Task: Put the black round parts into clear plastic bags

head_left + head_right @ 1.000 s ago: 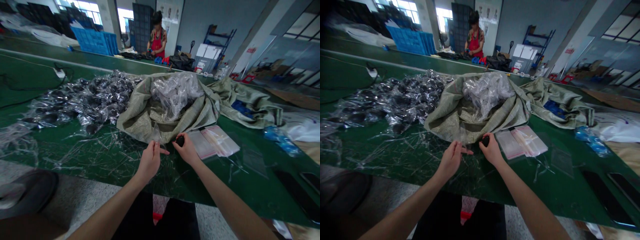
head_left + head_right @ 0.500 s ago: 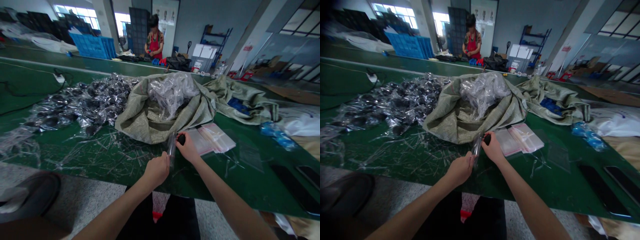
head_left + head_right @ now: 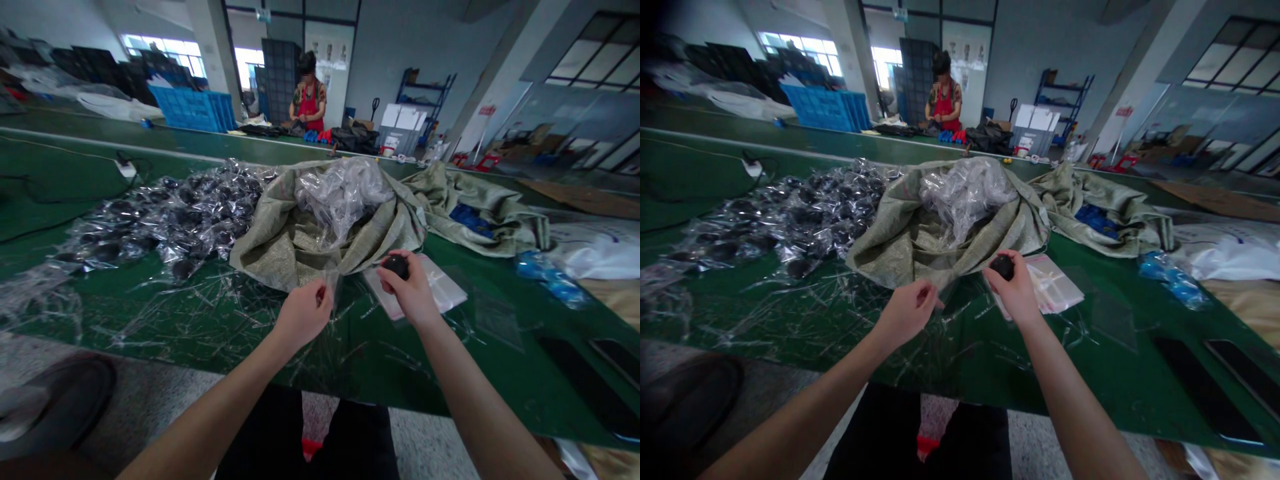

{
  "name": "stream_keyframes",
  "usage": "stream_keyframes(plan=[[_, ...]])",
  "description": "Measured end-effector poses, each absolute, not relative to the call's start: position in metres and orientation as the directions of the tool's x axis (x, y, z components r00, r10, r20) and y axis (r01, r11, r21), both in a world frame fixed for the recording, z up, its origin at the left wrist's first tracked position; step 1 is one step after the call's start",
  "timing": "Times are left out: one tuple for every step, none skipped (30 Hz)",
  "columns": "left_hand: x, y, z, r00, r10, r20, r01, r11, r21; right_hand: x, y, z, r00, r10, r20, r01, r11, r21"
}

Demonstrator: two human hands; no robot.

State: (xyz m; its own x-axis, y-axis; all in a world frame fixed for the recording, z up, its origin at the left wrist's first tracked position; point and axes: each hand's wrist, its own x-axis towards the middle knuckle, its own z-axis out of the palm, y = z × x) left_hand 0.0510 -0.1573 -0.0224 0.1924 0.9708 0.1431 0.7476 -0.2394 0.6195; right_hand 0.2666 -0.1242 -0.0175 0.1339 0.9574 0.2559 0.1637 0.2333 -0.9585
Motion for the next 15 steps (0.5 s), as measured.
stream_keyframes(plan=[[0.049, -0.155, -0.014, 0.175, 0.966, 0.190, 0.760, -0.255, 0.598, 0.260, -0.134, -0.007, 0.073, 0.959, 0.274, 0.161, 0.260, -0.952], [0.047, -0.152, -0.005, 0.152, 0.961, 0.230, 0.788, -0.258, 0.558, 0.252, -0.144, 0.004, 0.003, 0.958, 0.288, 0.153, 0.284, -0.946], [0.046, -0.151, 0.004, 0.127, 0.957, 0.261, 0.827, -0.248, 0.505, 0.244, -0.155, 0.015, -0.050, 0.947, 0.317, 0.133, 0.321, -0.938], [0.046, -0.149, 0.013, 0.111, 0.953, 0.281, 0.866, -0.231, 0.443, 0.235, -0.165, 0.026, -0.122, 0.934, 0.337, 0.115, 0.350, -0.929], [0.045, -0.148, 0.021, 0.112, 0.951, 0.289, 0.898, -0.221, 0.381, 0.226, -0.173, 0.035, -0.194, 0.917, 0.349, 0.105, 0.373, -0.922], [0.045, -0.147, 0.028, 0.127, 0.950, 0.286, 0.919, -0.222, 0.327, 0.218, -0.179, 0.044, -0.253, 0.892, 0.374, 0.099, 0.409, -0.907], [0.044, -0.145, 0.035, 0.145, 0.949, 0.280, 0.930, -0.227, 0.288, 0.212, -0.182, 0.050, -0.297, 0.869, 0.396, 0.116, 0.444, -0.889], [0.044, -0.143, 0.041, 0.160, 0.947, 0.278, 0.936, -0.235, 0.261, 0.206, -0.181, 0.055, -0.313, 0.855, 0.414, 0.161, 0.478, -0.864], [0.042, -0.139, 0.046, 0.168, 0.944, 0.284, 0.939, -0.241, 0.246, 0.201, -0.177, 0.059, -0.313, 0.846, 0.431, 0.223, 0.506, -0.833], [0.040, -0.135, 0.050, 0.170, 0.941, 0.294, 0.940, -0.245, 0.240, 0.198, -0.170, 0.061, -0.299, 0.846, 0.442, 0.296, 0.522, -0.800], [0.038, -0.130, 0.053, 0.165, 0.938, 0.306, 0.939, -0.244, 0.243, 0.195, -0.162, 0.062, -0.278, 0.849, 0.449, 0.368, 0.526, -0.767], [0.035, -0.124, 0.055, 0.161, 0.934, 0.319, 0.936, -0.247, 0.252, 0.194, -0.152, 0.062, -0.257, 0.854, 0.453, 0.429, 0.521, -0.738], [0.031, -0.117, 0.057, 0.165, 0.930, 0.327, 0.929, -0.259, 0.266, 0.192, -0.142, 0.063, -0.240, 0.858, 0.455, 0.475, 0.512, -0.716], [0.028, -0.109, 0.058, 0.173, 0.927, 0.334, 0.918, -0.275, 0.287, 0.191, -0.132, 0.063, -0.227, 0.859, 0.459, 0.506, 0.507, -0.698], [0.025, -0.102, 0.058, 0.179, 0.923, 0.341, 0.904, -0.291, 0.314, 0.190, -0.123, 0.063, -0.224, 0.854, 0.469, 0.526, 0.511, -0.680]])
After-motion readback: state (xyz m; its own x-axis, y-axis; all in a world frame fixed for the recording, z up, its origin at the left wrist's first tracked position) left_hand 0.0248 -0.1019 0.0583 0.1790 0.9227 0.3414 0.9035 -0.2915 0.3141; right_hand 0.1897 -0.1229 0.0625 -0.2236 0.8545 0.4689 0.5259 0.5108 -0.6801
